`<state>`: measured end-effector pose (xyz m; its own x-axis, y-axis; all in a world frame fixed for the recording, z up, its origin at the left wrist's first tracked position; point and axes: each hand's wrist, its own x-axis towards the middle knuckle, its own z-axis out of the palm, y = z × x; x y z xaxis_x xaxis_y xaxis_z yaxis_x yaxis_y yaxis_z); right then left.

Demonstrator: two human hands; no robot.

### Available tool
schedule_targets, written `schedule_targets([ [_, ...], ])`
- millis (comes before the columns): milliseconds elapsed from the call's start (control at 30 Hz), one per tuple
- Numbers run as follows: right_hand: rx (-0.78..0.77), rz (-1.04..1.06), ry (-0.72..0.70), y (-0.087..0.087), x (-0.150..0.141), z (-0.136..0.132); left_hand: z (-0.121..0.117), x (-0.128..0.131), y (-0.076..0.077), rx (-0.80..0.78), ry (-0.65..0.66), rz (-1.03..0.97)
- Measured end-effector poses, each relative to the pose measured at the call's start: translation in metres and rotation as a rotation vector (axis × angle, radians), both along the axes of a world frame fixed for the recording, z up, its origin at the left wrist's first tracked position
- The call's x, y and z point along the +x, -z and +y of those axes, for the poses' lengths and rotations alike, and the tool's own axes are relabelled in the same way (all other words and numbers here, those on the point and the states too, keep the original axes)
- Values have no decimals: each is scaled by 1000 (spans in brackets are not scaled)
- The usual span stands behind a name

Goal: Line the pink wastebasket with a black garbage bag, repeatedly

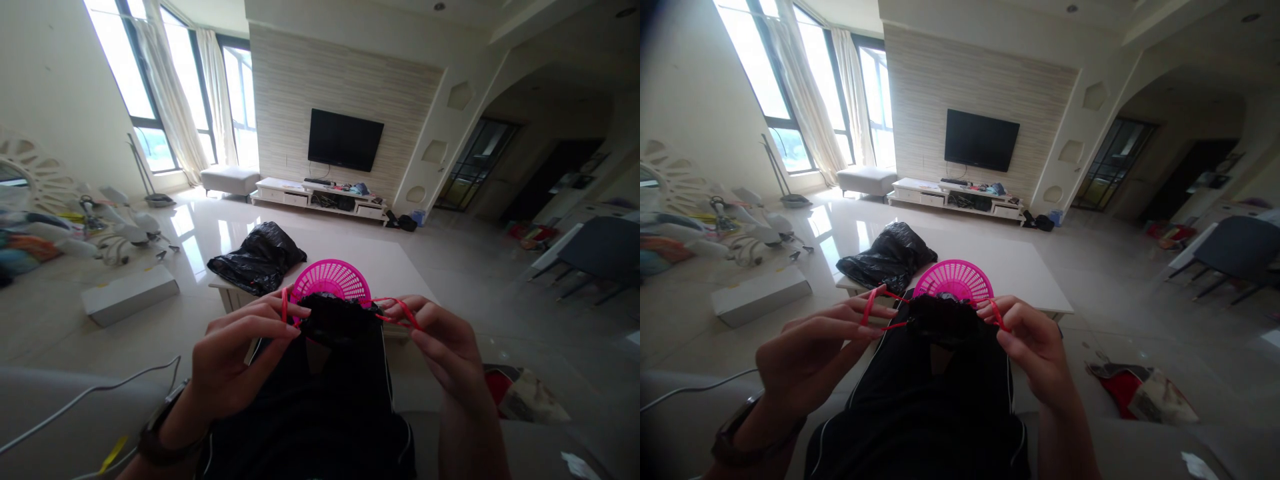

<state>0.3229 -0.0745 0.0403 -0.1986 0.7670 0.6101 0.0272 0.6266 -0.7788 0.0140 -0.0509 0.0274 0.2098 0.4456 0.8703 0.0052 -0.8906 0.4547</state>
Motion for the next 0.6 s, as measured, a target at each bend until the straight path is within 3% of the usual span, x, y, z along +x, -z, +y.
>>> schedule_targets([
  [167, -75, -138, 106, 2, 0, 4, -6, -4, -4, 140, -18, 4],
  [333, -142, -186, 152, 4, -1, 6, -10, -4, -6, 176, -38, 31],
  [467, -236, -73, 186, -3, -5, 13, -9, 2, -8, 41, -69, -43],
  [600, -321, 25, 163, -25, -12, 25, -3, 10, -7, -202, -38, -153],
])
